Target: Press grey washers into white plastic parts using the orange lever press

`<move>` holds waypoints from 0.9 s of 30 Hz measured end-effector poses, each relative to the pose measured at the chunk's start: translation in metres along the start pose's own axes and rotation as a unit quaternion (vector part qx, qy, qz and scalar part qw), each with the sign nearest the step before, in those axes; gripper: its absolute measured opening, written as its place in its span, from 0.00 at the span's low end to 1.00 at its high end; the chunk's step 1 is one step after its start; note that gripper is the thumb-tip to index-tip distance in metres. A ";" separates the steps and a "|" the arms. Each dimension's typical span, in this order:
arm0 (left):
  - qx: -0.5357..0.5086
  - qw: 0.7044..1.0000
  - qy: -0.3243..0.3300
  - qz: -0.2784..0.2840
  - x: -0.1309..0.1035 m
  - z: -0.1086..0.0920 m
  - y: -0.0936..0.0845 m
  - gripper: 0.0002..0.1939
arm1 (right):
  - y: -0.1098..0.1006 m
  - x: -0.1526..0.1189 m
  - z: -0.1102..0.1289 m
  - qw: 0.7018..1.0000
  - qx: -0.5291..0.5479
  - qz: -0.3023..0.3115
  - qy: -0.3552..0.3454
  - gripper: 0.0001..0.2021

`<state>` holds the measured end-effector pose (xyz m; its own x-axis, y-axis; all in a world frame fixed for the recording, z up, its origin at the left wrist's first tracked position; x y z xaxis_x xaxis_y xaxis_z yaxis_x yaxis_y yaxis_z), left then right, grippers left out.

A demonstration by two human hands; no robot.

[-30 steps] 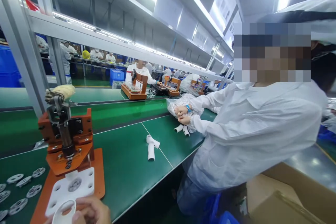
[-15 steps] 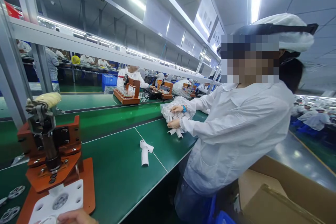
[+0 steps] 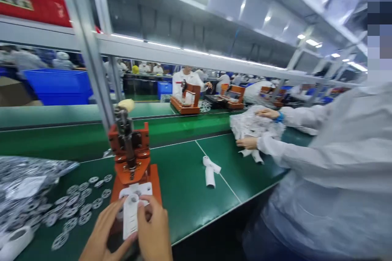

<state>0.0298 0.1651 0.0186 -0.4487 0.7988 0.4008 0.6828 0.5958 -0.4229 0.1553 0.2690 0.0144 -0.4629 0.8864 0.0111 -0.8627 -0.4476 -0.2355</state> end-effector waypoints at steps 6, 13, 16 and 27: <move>-0.011 0.997 -0.061 0.036 0.014 0.007 0.016 0.32 | 0.000 0.014 0.006 0.999 -0.036 0.020 -0.004 0.25; -0.003 0.997 -0.047 0.068 0.026 0.009 0.018 0.31 | -0.021 0.023 0.030 0.973 -0.228 0.038 -0.017 0.19; 0.002 0.997 -0.043 0.068 0.028 0.007 0.018 0.30 | -0.064 0.035 0.082 0.971 -0.227 -0.061 -0.051 0.18; -0.024 0.995 -0.063 0.067 0.029 0.007 0.019 0.31 | -0.030 0.142 0.303 0.972 -0.018 0.043 -0.231 0.27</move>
<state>0.0257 0.2006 0.0166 -0.4183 0.8767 0.2376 0.7668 0.4810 -0.4250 0.0538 0.3725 0.3176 -0.5827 0.6935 0.4237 -0.8125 -0.5065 -0.2885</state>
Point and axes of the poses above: each hand's wrist, its own x-axis towards the middle knuckle, its own y-axis out of the palm, z = x × y, the point moved 9 cm from there along x, towards the middle knuckle, and after that the axes turned 11 degrees about -x, right-handed, at the moved point
